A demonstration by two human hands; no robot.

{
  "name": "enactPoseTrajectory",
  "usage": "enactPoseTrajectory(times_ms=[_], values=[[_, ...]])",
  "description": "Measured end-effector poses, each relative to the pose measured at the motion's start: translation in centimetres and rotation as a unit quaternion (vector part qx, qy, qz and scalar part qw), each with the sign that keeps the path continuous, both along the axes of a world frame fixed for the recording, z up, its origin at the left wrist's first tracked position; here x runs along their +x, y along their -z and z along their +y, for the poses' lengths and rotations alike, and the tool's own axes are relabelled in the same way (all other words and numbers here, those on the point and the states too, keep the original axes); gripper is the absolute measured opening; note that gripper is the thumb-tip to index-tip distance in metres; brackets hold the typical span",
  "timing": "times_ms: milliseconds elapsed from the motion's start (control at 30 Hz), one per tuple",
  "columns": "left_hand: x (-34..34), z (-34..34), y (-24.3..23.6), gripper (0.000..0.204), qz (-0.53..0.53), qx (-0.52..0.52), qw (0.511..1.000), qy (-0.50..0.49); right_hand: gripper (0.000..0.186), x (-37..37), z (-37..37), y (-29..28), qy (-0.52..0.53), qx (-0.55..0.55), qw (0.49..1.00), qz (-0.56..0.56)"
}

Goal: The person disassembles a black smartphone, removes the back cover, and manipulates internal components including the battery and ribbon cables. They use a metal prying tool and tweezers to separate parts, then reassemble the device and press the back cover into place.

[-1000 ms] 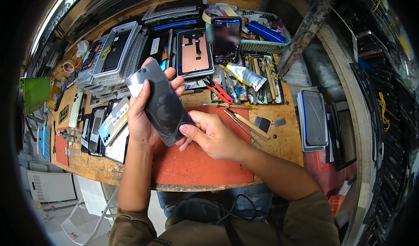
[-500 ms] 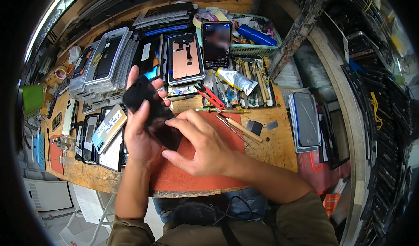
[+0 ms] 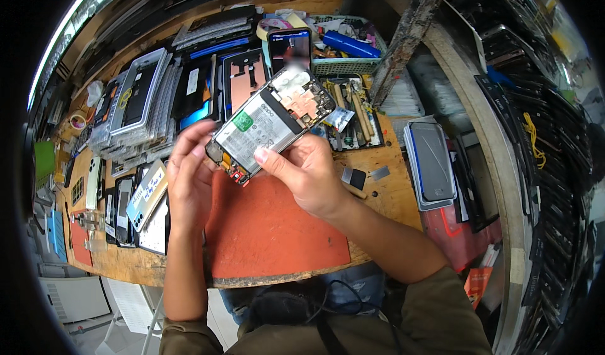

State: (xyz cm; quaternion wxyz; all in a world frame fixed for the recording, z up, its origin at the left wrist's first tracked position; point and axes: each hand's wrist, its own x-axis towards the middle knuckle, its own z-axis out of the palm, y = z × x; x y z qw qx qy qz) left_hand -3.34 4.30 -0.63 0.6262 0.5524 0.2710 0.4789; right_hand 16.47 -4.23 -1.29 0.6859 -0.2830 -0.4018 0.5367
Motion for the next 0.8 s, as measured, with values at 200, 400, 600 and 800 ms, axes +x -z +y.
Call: enactPoseTrajectory(times_ms=[200, 400, 600, 800], values=[[1.1, -1.9, -0.4, 0.081, -0.076, -0.036, 0.981, 0.172, 0.026, 1.7, 0.7, 0.0, -0.013, 0.021, 0.999, 0.030], [1.8, -2.7, -0.3, 0.084, -0.046, 0.002, 0.988, 0.147, 0.022, 1.2, 0.5, 0.0, 0.019, 0.021, 0.999, 0.030], [2.4, -3.1, 0.0, 0.083, -0.055, 0.018, 0.992, 0.111, 0.021, 0.9, 0.2, -0.7, 0.042, 0.046, 0.998, 0.005], [2.3, -3.1, 0.1, 0.076, -0.055, -0.003, 0.994, 0.090, 0.020, 1.0, -0.1, -0.7, 0.033, 0.032, 0.999, -0.014]])
